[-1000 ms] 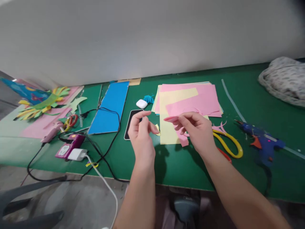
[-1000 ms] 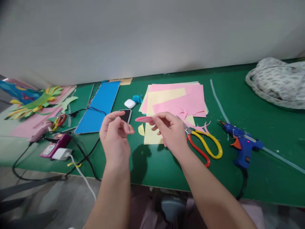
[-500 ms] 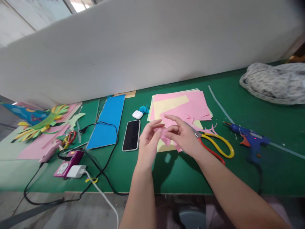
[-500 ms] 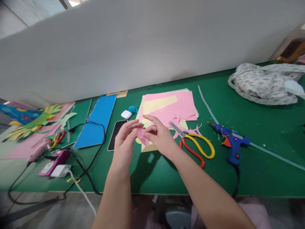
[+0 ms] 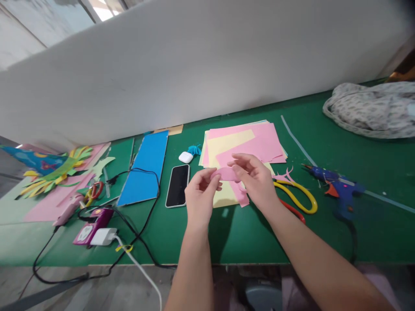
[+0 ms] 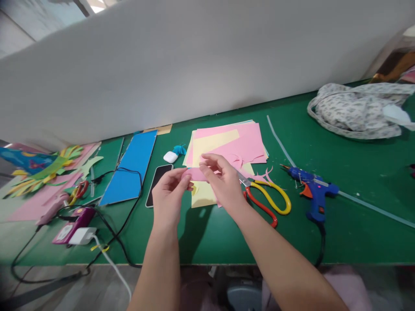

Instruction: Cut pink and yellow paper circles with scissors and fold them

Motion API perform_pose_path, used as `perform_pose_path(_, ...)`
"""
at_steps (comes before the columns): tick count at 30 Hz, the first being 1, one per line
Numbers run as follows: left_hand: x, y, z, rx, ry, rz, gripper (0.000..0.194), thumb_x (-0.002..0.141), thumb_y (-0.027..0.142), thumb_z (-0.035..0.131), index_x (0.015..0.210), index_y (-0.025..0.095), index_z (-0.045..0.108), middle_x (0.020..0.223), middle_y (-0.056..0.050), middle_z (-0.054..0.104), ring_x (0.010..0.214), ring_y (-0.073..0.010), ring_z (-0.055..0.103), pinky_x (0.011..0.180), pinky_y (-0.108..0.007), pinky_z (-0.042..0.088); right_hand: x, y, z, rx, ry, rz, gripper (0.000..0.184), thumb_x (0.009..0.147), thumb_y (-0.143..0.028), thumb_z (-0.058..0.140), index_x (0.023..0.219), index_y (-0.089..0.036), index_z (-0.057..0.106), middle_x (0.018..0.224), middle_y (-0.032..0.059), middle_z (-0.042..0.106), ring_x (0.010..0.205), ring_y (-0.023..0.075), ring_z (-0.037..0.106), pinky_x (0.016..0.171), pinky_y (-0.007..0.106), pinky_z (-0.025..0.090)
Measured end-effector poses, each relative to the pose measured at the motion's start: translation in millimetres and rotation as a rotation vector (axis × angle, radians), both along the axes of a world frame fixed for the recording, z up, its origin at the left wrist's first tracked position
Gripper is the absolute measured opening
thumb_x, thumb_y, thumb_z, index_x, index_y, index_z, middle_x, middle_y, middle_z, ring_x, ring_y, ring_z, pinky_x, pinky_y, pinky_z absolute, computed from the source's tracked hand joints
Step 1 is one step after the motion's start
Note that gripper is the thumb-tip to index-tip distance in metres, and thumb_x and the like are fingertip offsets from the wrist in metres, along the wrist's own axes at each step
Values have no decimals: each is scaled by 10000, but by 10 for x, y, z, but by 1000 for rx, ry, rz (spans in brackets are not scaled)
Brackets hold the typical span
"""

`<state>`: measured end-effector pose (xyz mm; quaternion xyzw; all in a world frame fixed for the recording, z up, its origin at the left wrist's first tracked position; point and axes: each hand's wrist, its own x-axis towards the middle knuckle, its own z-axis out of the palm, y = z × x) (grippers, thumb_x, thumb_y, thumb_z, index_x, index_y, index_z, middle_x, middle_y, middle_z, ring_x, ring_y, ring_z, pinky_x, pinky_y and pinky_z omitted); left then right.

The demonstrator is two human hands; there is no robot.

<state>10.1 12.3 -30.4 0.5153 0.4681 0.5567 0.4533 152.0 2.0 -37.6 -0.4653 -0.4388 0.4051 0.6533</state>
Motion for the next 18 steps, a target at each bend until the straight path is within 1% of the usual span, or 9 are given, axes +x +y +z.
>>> perform_pose_path(1,5,7,2,1,-45,25,243,744,309,831,925,178,734,745,9,711,591,-90,658,589,-201,565,0,1,-5,17,-23,-12,261,833,-360,692,1062,-235,686,1029,54,727,879,175,672,645,276,541)
perform_pose_path(3,8,17,10,-5,-120,60,288,728,315,846,947,175,723,729,17,702,574,-84,658,598,-201,574,-4,0,-16,60,-107,-38,212,825,-354,714,1004,-243,691,1121,57,700,845,159,658,618,264,540)
perform_pose_path(5,5,22,19,-10,-164,71,332,717,321,856,979,180,712,719,24,691,577,-85,665,602,-197,576,-9,-4,-23,99,-201,-57,145,811,-329,737,916,-240,691,1146,57,672,837,152,651,597,250,539)
perform_pose_path(8,-8,20,27,-22,-173,61,384,716,327,857,1038,202,689,737,32,682,597,-89,672,618,-204,583,-11,-11,-24,126,-266,-67,94,794,-299,748,790,-231,683,1117,66,657,933,183,659,608,248,559)
perform_pose_path(11,-24,21,10,-3,-111,6,412,717,320,851,1083,230,685,903,-6,708,724,-123,698,630,-220,585,0,-6,-15,125,-218,-70,95,791,-293,741,747,-229,687,1103,67,660,964,195,664,681,288,588)
perform_pose_path(13,-36,24,-21,44,-33,-27,340,731,307,837,1041,234,719,1051,-43,702,919,-163,698,705,-230,586,12,4,-2,105,-125,-43,102,791,-298,735,736,-225,689,1114,66,668,976,196,671,750,320,596)
perform_pose_path(15,-45,24,-54,94,39,-42,218,759,309,816,953,229,755,1156,-59,671,1095,-195,649,827,-251,571,23,12,15,83,-30,-12,115,786,-303,735,719,-219,693,1115,62,682,1014,201,671,829,340,586)
perform_pose_path(17,-49,16,-70,120,82,-71,156,780,322,800,899,225,771,1194,-59,653,1153,-211,619,911,-282,544,31,14,32,40,25,21,124,788,-313,740,720,-216,702,1019,45,711,976,193,677,852,337,570)
perform_pose_path(18,-47,8,-68,115,88,-86,152,787,330,794,891,220,773,1158,-57,666,1117,-207,630,914,-289,537,33,13,39,14,38,37,129,788,-319,745,723,-215,705,930,29,717,909,182,678,829,326,565)
